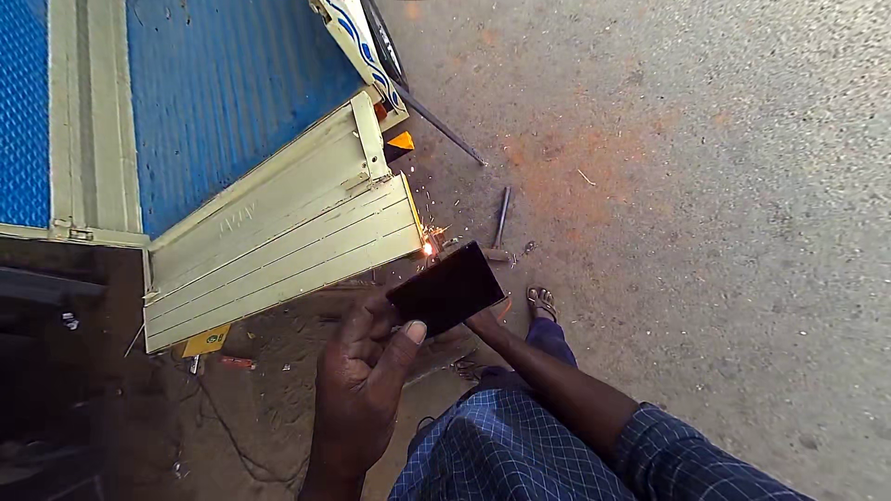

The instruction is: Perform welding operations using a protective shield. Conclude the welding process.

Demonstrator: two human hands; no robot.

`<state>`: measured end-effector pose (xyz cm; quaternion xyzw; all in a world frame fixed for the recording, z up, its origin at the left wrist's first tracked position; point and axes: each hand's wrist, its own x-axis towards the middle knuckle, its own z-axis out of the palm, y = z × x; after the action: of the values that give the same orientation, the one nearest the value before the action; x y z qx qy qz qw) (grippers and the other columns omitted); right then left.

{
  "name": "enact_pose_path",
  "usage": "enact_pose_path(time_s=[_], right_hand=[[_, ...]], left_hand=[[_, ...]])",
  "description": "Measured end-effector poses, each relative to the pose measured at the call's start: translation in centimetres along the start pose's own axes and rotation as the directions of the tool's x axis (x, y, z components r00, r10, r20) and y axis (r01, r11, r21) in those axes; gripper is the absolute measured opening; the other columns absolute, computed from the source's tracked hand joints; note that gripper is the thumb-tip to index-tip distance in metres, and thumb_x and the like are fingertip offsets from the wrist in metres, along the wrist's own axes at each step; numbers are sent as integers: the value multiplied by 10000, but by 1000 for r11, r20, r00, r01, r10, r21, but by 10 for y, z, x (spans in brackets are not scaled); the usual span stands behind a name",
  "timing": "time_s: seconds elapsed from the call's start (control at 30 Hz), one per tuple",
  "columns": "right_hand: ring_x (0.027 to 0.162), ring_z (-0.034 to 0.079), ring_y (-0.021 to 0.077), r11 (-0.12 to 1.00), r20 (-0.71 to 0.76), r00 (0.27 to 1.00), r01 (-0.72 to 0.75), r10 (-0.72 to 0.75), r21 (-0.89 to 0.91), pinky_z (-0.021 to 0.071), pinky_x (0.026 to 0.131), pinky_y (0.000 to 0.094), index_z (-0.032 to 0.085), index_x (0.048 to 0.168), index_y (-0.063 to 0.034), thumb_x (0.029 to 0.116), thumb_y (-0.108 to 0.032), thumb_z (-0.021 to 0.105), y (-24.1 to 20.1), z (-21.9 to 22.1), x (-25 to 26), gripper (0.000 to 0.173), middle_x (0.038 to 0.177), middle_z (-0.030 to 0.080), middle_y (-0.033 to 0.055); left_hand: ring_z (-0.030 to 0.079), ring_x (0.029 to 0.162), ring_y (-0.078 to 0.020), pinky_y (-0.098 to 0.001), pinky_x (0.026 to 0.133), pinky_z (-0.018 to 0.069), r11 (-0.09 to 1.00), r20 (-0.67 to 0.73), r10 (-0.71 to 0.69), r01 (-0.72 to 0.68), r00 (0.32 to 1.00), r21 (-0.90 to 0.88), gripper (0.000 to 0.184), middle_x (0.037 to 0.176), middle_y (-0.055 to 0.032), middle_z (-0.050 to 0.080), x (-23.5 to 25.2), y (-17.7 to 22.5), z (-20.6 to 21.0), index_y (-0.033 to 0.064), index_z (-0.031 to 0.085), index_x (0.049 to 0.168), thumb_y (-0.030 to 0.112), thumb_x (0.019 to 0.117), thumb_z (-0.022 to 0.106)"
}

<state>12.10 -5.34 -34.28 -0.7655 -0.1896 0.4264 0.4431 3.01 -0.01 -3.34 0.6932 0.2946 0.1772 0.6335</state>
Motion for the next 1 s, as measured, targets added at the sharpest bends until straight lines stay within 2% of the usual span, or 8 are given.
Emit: enact_pose_path(time_s=[0.3,0.43,0.53,0.67,0.73,0.8,0.93,1.0], right_hand=[[865,715,346,996,-93,994,57,-63,-70,577,782,598,506,1429,-106,1057,-469,485,27,5,20,520,980,718,163],[642,621,260,970,-73,997,33,-16,240,556,607,494,492,1446,-135,1062,-526,448,33,-42,21,550,813,642,110],[558,562,208,832,-7,1000,-13,21,555,527,514,388,472,1401,-114,1081,-508,421,40,-81,19,510,759,582,82],[739,678,241,746,52,997,-82,65,661,589,672,407,511,1355,-91,1097,-374,446,57,-128,19,389,1012,699,137],[766,687,244,752,72,991,-130,109,647,591,666,404,544,1353,-93,1087,-328,479,64,-150,20,361,1095,704,143],[686,644,206,773,73,988,-153,137,615,539,566,350,573,1332,-129,1088,-409,446,69,-167,22,392,1042,703,116],[624,617,176,784,158,977,-207,141,585,530,535,323,566,1350,-186,1014,-725,223,80,-192,37,722,933,680,75],[602,607,186,789,172,979,-192,111,583,530,526,334,548,1320,-184,962,-782,324,83,-202,46,731,868,651,74]], left_hand=[[732,974,-403,-568,858,633,1000,-104,-8,9,995,2,403,1138,-218,705,2,0,-7,92,538,1398,57,1002,604],[723,1007,-400,-560,865,630,998,-286,-54,64,957,26,619,1242,-215,671,-5,-14,-40,179,388,1565,56,994,592],[719,998,-415,-557,848,636,992,-418,-122,121,900,-30,547,1225,-251,657,-19,-38,-61,44,413,1518,-10,991,551],[734,952,-369,-513,788,649,955,-593,-278,284,756,-85,508,1190,-242,669,-58,-89,-75,-14,399,1491,-61,992,480],[739,925,-332,-489,760,655,920,-655,-352,376,668,-111,484,1187,-221,665,-85,-119,-77,-4,410,1481,-60,1004,474],[736,920,-323,-482,755,652,876,-690,-420,461,589,-139,463,1212,-225,647,-117,-150,-77,7,427,1471,-43,1013,474],[739,835,-353,-491,713,642,751,-742,-552,614,381,-243,452,1184,-283,638,-167,-184,-58,17,402,1482,-31,1034,437],[736,834,-365,-496,712,635,682,-732,-613,667,297,-300,461,1182,-308,630,-185,-189,-43,16,357,1498,-39,1044,410]])
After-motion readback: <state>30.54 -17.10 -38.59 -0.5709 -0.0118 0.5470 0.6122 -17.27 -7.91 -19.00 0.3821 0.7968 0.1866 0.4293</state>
